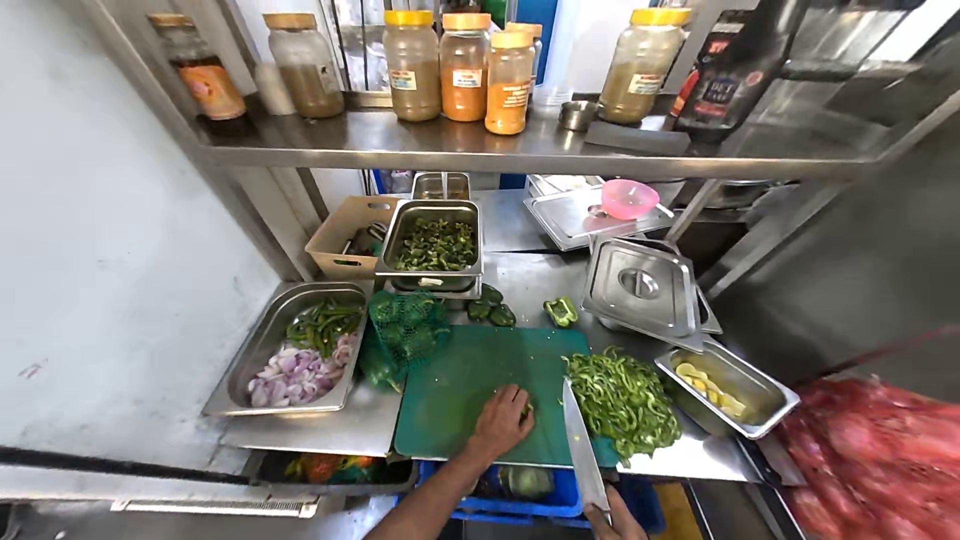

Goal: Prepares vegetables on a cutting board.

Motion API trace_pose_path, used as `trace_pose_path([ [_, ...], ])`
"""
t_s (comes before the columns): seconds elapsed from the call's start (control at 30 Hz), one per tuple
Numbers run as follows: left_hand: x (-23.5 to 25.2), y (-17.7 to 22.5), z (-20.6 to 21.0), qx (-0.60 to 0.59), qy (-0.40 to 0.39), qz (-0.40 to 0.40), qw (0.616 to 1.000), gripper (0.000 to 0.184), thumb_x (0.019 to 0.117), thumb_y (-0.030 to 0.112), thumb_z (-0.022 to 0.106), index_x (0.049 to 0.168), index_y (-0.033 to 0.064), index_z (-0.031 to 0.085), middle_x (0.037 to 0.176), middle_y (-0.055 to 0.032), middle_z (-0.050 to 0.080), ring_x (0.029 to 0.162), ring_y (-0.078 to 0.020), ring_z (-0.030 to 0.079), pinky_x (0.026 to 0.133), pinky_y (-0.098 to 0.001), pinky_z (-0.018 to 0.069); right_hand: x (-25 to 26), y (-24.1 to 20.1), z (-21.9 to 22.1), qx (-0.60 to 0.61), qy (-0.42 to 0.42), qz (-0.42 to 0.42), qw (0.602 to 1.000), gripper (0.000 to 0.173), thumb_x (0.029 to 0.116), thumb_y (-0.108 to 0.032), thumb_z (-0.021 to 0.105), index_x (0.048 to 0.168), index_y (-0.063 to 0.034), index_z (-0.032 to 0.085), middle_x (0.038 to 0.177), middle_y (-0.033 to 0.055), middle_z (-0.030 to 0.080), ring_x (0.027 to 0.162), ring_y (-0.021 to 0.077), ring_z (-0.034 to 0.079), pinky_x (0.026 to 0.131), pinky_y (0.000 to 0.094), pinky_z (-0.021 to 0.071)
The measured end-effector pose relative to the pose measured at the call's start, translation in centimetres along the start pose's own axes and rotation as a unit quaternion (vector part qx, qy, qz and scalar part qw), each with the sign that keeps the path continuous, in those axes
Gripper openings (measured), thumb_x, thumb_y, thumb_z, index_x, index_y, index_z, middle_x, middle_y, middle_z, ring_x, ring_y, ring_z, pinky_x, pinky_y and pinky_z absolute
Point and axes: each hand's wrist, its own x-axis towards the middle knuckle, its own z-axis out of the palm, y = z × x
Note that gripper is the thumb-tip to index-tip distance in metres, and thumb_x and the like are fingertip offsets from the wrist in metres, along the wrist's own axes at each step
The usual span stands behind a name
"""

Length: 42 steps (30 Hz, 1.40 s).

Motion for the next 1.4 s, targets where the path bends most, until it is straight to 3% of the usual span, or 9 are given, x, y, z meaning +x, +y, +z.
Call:
trace_pose_path([
  [0.3, 0.9, 0.9, -0.4, -0.090, 0.044, -0.009, 0.995, 0.022, 0.0958, 0.023, 0.063, 0.102, 0.0043, 0.073, 0.102, -0.0155, 0.070, 0.089, -0.0239, 0.072, 0.080, -0.0371, 0.0619, -0.2, 0.2, -0.1, -0.015, 0.009, 0.005, 1.000, 0.041, 0.1018, -0.029, 0.059, 0.134, -0.0050, 0.054, 0.085, 0.0139, 0.066, 0.064, 0.0261, 0.064, 0.060, 0.0479, 0.0565],
  [0.47, 5.3, 1.5, -8.8, -0.173, 0.176, -0.071, 0.966, 0.019, 0.0909, 0.021, 0.071, 0.097, 0.0029, 0.074, 0.096, -0.0118, 0.072, 0.084, -0.0180, 0.071, 0.078, -0.0343, 0.0623, -0.4, -0.4, -0.6, -0.006, 0.016, -0.002, 1.000, 0.041, 0.1021, -0.029, 0.058, 0.133, -0.0026, 0.053, 0.088, 0.0145, 0.066, 0.065, 0.0254, 0.065, 0.059, 0.0476, 0.0569],
  [0.63, 15.4, -4.4, -22.7, -0.082, 0.250, -0.105, 0.959, 0.042, 0.0929, 0.043, 0.073, 0.117, 0.0084, 0.070, 0.121, -0.0166, 0.067, 0.109, -0.0303, 0.066, 0.094, -0.0503, 0.0563, -0.4, -1.9, 0.0, 0.041, -0.006, -0.005, 0.999, 0.042, 0.1067, -0.040, 0.050, 0.131, -0.0059, 0.056, 0.075, 0.0089, 0.061, 0.058, 0.0225, 0.060, 0.053, 0.0432, 0.0548],
  [0.7, 18.4, -7.3, -25.1, -0.007, 0.233, -0.146, 0.961, 0.065, 0.0902, 0.062, 0.068, 0.136, 0.0168, 0.064, 0.145, -0.0176, 0.055, 0.133, -0.0389, 0.053, 0.108, -0.0605, 0.0457, -0.2, -3.1, 0.2, 0.048, 0.003, 0.000, 0.999, 0.036, 0.1086, -0.036, 0.047, 0.127, -0.0079, 0.059, 0.073, 0.0078, 0.062, 0.055, 0.0217, 0.062, 0.052, 0.0412, 0.0562],
  [0.77, 19.3, -8.9, -25.6, 0.032, 0.243, -0.162, 0.956, 0.070, 0.0907, 0.068, 0.062, 0.141, 0.0207, 0.062, 0.153, -0.0163, 0.049, 0.140, -0.0423, 0.046, 0.111, -0.0651, 0.0395, 0.7, -4.0, 0.6, 0.036, 0.020, 0.002, 0.999, 0.031, 0.1090, -0.033, 0.047, 0.122, -0.0088, 0.061, 0.073, 0.0069, 0.064, 0.056, 0.0209, 0.065, 0.052, 0.0398, 0.0584],
  [0.93, 11.6, -2.3, -20.3, -0.085, 0.144, -0.077, 0.983, 0.042, 0.1021, 0.045, 0.060, 0.128, 0.0126, 0.067, 0.124, -0.0108, 0.069, 0.111, -0.0247, 0.068, 0.095, -0.0498, 0.0579, 2.2, -6.2, 0.7, 0.023, 0.034, -0.003, 0.999, 0.027, 0.1083, -0.031, 0.047, 0.123, -0.0108, 0.058, 0.074, 0.0059, 0.064, 0.056, 0.0205, 0.066, 0.052, 0.0391, 0.0599],
  [1.07, 5.5, 4.8, -9.1, -0.158, -0.022, 0.001, 0.987, 0.039, 0.0872, 0.056, 0.076, 0.116, 0.0293, 0.077, 0.118, 0.0038, 0.068, 0.109, -0.0113, 0.065, 0.095, -0.0392, 0.0588, 2.0, -7.7, -0.1, 0.042, 0.023, 0.006, 0.999, 0.031, 0.1080, -0.030, 0.048, 0.130, -0.0107, 0.056, 0.076, 0.0064, 0.064, 0.056, 0.0204, 0.065, 0.052, 0.0385, 0.0594],
  [1.2, 5.2, 6.8, -4.6, -0.226, -0.054, 0.006, 0.973, 0.026, 0.0947, 0.049, 0.070, 0.104, 0.0277, 0.080, 0.107, 0.0079, 0.074, 0.102, -0.0063, 0.068, 0.095, -0.0348, 0.0581, 1.2, -7.4, -0.9, 0.149, 0.060, -0.002, 0.987, 0.034, 0.1086, -0.027, 0.046, 0.133, -0.0056, 0.054, 0.072, 0.0082, 0.061, 0.052, 0.0209, 0.060, 0.046, 0.0382, 0.0554],
  [1.4, 6.7, 4.1, -6.6, -0.188, -0.155, -0.067, 0.968, 0.032, 0.1042, 0.035, 0.057, 0.128, 0.0206, 0.072, 0.116, -0.0020, 0.075, 0.107, -0.0152, 0.071, 0.102, -0.0408, 0.0552, -0.1, -5.5, -3.1, 0.103, 0.119, 0.003, 0.988, 0.033, 0.1090, -0.026, 0.045, 0.132, -0.0036, 0.053, 0.068, 0.0080, 0.058, 0.050, 0.0217, 0.059, 0.047, 0.0413, 0.0553],
])
